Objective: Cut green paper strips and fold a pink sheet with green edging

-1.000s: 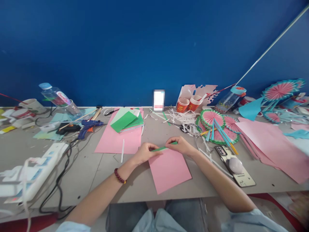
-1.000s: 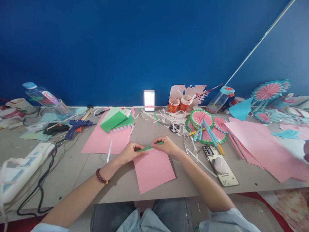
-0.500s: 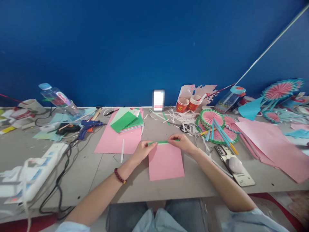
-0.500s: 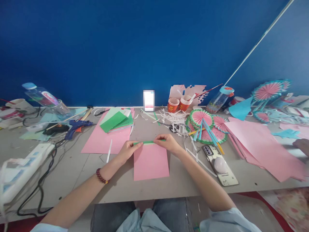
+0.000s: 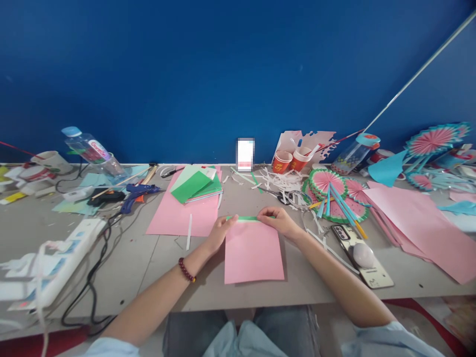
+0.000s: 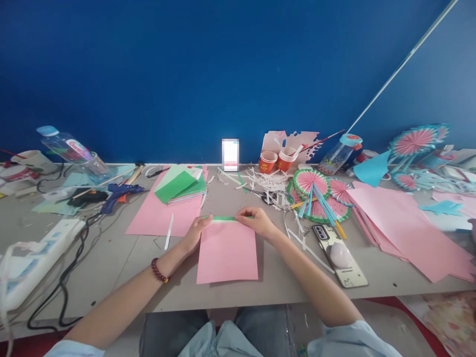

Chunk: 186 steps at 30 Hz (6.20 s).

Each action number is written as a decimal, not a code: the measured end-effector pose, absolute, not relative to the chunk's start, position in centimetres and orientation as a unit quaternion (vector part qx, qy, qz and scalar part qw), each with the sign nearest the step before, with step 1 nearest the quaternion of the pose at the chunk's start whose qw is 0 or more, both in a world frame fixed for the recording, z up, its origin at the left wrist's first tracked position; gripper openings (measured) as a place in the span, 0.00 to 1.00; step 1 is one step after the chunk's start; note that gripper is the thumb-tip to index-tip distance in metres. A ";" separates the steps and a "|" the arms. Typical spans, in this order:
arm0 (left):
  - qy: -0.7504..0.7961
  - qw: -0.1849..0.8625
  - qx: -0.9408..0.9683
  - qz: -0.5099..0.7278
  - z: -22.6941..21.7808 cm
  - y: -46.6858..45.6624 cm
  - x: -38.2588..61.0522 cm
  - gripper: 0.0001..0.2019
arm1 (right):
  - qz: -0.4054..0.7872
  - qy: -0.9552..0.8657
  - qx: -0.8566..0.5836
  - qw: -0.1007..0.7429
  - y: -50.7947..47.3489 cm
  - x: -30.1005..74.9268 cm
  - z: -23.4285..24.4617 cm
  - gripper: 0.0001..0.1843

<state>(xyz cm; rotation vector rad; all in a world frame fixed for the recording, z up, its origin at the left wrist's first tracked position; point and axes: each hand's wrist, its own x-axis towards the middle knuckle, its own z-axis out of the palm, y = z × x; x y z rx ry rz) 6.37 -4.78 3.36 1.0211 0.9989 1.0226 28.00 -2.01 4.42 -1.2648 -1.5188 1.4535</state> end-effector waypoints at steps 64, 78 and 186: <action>0.477 0.523 0.587 0.392 3.2 -4.0 6.4 0.24 | 0.574 -0.567 -0.492 0.326 -0.7 31.0 4.6 0.20; 0.479 0.531 0.564 0.413 3.5 -4.1 6.6 0.21 | 0.376 -0.682 -0.509 0.367 -0.1 30.6 2.9 0.21; 0.359 -0.030 0.871 0.334 3.4 -5.3 6.7 0.11 | 0.632 -0.621 -0.407 0.220 -2.5 26.3 6.8 0.10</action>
